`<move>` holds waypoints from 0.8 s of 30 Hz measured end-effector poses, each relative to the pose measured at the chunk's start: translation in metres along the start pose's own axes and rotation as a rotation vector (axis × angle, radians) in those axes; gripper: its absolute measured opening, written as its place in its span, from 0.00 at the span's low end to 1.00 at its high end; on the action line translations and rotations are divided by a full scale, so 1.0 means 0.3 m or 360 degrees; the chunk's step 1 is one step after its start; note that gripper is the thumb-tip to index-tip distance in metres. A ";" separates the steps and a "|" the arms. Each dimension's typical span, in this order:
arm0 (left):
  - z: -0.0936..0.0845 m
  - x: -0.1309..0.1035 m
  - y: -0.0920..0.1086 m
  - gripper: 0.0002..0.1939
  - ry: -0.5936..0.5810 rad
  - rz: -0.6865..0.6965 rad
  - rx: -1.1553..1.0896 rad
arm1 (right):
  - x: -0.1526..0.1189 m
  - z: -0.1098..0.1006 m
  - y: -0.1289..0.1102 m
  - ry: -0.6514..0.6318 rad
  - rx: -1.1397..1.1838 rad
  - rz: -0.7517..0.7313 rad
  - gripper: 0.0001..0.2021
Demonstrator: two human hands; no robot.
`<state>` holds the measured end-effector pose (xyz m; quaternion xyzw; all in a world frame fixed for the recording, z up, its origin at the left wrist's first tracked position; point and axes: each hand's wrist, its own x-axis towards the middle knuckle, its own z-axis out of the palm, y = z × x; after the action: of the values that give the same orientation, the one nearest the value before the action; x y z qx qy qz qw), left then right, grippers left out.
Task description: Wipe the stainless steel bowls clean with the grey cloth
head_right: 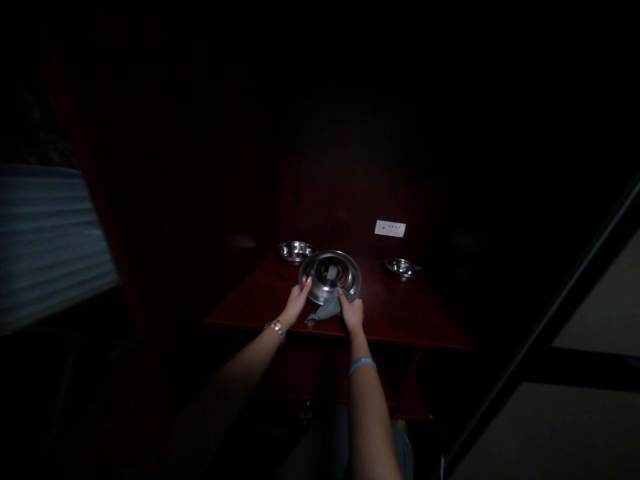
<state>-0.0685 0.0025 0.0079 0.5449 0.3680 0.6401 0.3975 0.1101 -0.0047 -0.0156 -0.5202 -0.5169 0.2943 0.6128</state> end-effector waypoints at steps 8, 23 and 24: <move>0.021 -0.032 0.009 0.28 -0.0248 0.0099 0.0147 | -0.022 -0.019 -0.016 0.0039 0.0195 0.0065 0.23; 0.021 -0.064 0.017 0.31 -0.0484 -0.0070 0.0707 | -0.029 -0.007 -0.045 -0.0088 0.0571 -0.0072 0.25; 0.020 -0.059 0.010 0.31 -0.0498 -0.0081 0.0715 | -0.032 -0.006 -0.053 -0.0089 0.0585 -0.0082 0.25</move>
<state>-0.0612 -0.0146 0.0042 0.7023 0.4484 0.4403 0.3345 0.1061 -0.0184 -0.0036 -0.3777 -0.4846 0.3822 0.6903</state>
